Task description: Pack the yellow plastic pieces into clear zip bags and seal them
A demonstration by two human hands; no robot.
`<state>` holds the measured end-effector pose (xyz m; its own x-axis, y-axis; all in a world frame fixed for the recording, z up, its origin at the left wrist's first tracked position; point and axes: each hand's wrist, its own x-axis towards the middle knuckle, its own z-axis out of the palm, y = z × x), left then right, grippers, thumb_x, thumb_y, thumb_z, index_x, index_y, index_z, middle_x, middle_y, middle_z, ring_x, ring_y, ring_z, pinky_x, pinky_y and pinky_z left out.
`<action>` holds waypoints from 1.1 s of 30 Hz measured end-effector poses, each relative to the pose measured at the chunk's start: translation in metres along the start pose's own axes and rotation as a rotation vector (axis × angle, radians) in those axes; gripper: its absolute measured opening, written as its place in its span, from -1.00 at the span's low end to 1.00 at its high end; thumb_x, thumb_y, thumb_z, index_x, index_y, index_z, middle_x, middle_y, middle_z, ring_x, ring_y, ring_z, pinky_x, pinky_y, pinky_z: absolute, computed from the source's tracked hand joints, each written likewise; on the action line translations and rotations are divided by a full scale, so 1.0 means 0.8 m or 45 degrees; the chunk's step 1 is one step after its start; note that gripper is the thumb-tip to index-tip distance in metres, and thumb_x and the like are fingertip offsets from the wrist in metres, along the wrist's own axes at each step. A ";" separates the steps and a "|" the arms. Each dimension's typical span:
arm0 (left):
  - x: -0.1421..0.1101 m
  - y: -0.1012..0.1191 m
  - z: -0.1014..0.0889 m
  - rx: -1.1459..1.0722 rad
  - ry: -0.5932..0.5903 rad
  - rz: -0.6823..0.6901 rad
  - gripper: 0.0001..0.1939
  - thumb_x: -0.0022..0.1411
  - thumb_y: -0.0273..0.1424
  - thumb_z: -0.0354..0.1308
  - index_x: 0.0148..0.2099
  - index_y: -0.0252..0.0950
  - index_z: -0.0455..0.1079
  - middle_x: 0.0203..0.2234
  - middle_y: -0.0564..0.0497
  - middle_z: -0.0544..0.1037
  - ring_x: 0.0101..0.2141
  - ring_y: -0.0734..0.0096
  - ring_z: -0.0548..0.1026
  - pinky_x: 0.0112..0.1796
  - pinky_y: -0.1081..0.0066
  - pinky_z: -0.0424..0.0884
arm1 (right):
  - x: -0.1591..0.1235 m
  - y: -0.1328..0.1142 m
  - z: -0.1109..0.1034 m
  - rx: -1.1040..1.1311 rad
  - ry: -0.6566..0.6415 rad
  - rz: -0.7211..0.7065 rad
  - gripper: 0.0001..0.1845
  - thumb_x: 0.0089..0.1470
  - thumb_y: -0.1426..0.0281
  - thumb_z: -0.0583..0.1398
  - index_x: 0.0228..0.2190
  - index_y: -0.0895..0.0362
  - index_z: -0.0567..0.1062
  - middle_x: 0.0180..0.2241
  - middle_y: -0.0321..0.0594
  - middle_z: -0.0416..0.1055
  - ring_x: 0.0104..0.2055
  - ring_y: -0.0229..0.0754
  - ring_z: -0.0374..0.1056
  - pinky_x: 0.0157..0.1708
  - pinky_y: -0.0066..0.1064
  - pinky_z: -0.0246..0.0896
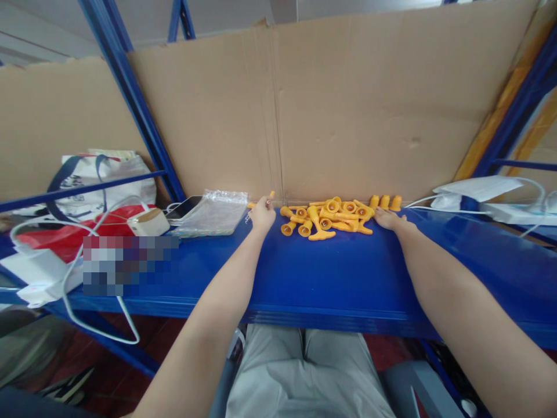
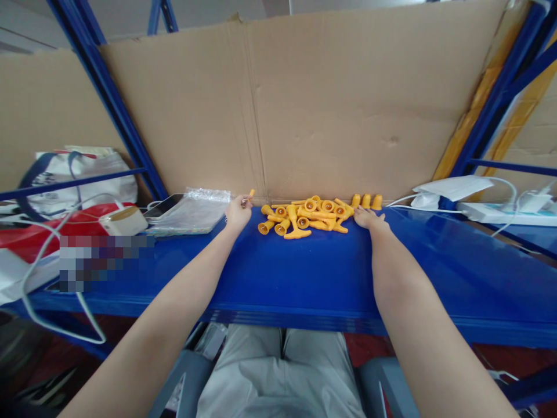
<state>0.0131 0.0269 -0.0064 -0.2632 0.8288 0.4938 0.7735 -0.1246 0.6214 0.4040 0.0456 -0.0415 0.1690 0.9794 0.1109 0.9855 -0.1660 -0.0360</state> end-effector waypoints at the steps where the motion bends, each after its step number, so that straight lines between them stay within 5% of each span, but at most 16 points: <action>1: -0.002 0.000 -0.001 0.032 0.004 0.010 -0.70 0.29 -0.48 0.02 -0.01 -0.13 0.45 -0.14 -0.01 0.63 -0.03 0.23 0.53 0.02 0.22 0.31 | 0.000 0.000 0.000 0.022 -0.009 0.009 -0.35 0.29 0.22 -0.23 0.32 0.06 0.17 0.37 -0.07 0.00 0.38 0.19 -0.02 0.22 0.36 -0.12; 8: -0.005 -0.009 0.003 0.164 -0.104 0.034 -0.70 0.30 -0.39 0.04 0.06 -0.16 0.43 0.01 -0.13 0.56 0.09 0.08 0.45 0.11 0.04 0.26 | 0.001 0.002 0.003 0.151 0.046 0.050 -0.37 0.27 0.20 -0.19 0.27 0.02 0.27 0.29 0.05 0.18 0.36 0.25 0.01 0.19 0.45 -0.18; 17: 0.006 -0.036 0.011 0.302 -0.260 -0.035 -0.49 0.17 -0.57 -0.03 0.11 -0.12 0.45 0.17 -0.12 0.43 0.24 0.03 0.28 0.22 -0.15 0.11 | -0.011 -0.006 -0.004 0.162 -0.001 0.085 -0.38 0.28 0.27 -0.20 0.27 0.03 0.28 0.34 -0.04 0.11 0.37 0.19 0.01 0.22 0.39 -0.17; 23: 0.007 -0.042 0.016 0.409 -0.334 -0.033 -0.41 0.15 -0.52 -0.01 0.20 -0.03 0.39 0.26 -0.03 0.33 0.29 0.05 0.20 0.27 -0.16 0.00 | -0.009 -0.003 -0.001 0.159 0.001 0.059 -0.37 0.29 0.24 -0.22 0.27 0.04 0.26 0.34 -0.05 0.09 0.36 0.22 0.00 0.20 0.43 -0.18; 30: 0.006 -0.041 0.017 0.554 -0.362 -0.015 -0.41 0.18 -0.46 -0.04 0.25 -0.18 0.36 0.29 -0.12 0.28 0.29 0.06 0.21 0.26 0.12 0.10 | -0.011 -0.003 -0.002 0.171 0.006 0.049 -0.35 0.28 0.23 -0.23 0.27 0.07 0.27 0.34 -0.02 0.10 0.35 0.24 0.02 0.19 0.45 -0.16; 33: 0.007 -0.041 0.018 0.616 -0.354 -0.013 -0.42 0.18 -0.47 -0.06 0.24 -0.17 0.36 0.24 -0.15 0.35 0.26 0.01 0.24 0.22 0.05 0.13 | -0.011 -0.002 -0.002 0.174 0.012 0.037 -0.36 0.28 0.22 -0.22 0.26 0.06 0.28 0.33 -0.01 0.11 0.35 0.25 0.03 0.19 0.45 -0.16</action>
<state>-0.0054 0.0430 -0.0326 -0.1604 0.9496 0.2692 0.9655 0.0942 0.2429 0.4005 0.0370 -0.0411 0.1986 0.9731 0.1170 0.9687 -0.1767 -0.1742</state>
